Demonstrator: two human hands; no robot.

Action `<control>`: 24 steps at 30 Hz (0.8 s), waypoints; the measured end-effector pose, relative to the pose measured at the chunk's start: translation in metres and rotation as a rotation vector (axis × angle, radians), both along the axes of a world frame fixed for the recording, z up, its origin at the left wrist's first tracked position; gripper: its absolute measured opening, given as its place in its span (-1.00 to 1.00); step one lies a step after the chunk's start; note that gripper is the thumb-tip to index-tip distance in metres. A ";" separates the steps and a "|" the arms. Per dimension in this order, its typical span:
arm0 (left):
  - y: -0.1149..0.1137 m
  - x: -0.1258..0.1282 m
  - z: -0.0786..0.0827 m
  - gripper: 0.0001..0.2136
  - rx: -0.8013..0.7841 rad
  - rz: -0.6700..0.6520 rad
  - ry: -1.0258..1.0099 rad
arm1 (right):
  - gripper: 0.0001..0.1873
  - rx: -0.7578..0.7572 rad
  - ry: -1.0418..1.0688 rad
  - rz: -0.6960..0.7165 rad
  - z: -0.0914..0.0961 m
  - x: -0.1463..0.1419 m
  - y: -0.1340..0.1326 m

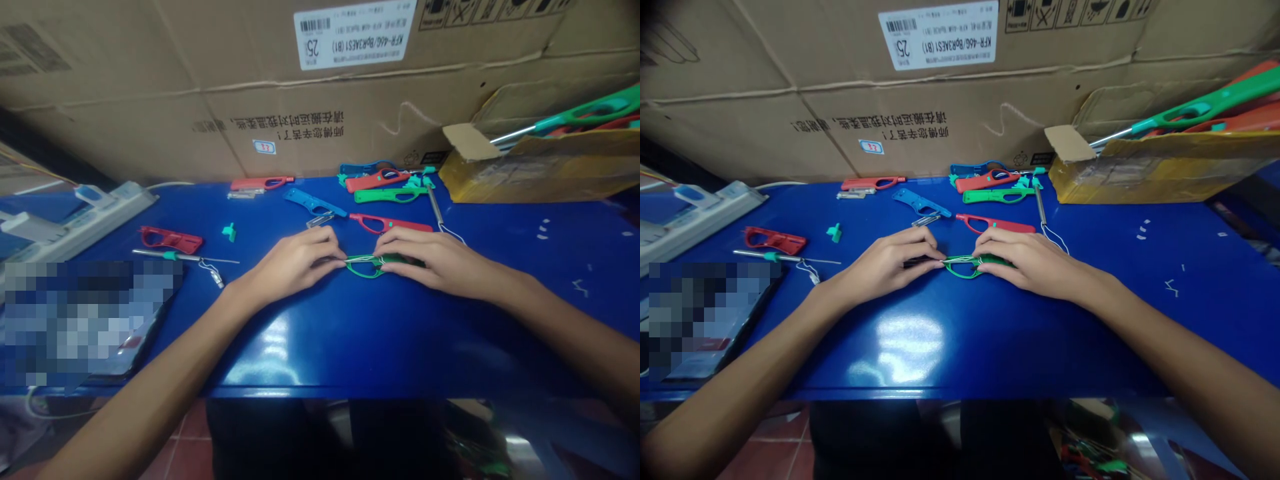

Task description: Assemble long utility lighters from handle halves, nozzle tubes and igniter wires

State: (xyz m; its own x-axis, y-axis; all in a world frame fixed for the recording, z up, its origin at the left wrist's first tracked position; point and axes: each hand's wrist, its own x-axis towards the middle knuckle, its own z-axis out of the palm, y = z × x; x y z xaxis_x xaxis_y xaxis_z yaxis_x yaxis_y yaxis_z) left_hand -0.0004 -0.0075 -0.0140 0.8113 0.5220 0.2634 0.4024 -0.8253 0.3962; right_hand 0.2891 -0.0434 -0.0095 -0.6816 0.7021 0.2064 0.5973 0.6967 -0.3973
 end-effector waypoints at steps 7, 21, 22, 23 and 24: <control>0.000 0.000 -0.001 -0.77 0.016 0.027 0.026 | -0.74 -0.011 0.054 -0.022 0.002 0.000 0.002; -0.006 0.003 0.008 -0.75 0.180 0.035 -0.001 | -0.78 -0.008 0.023 -0.048 -0.002 0.000 0.002; -0.006 0.004 0.008 -0.76 0.202 0.041 -0.006 | -0.77 -0.010 0.022 -0.048 -0.002 0.000 0.002; -0.007 0.005 0.008 -0.76 0.218 0.044 -0.009 | -0.77 -0.009 0.023 -0.049 -0.002 0.000 0.002; -0.007 0.005 0.008 -0.77 0.229 0.045 -0.012 | -0.76 -0.008 0.024 -0.049 -0.002 0.001 0.002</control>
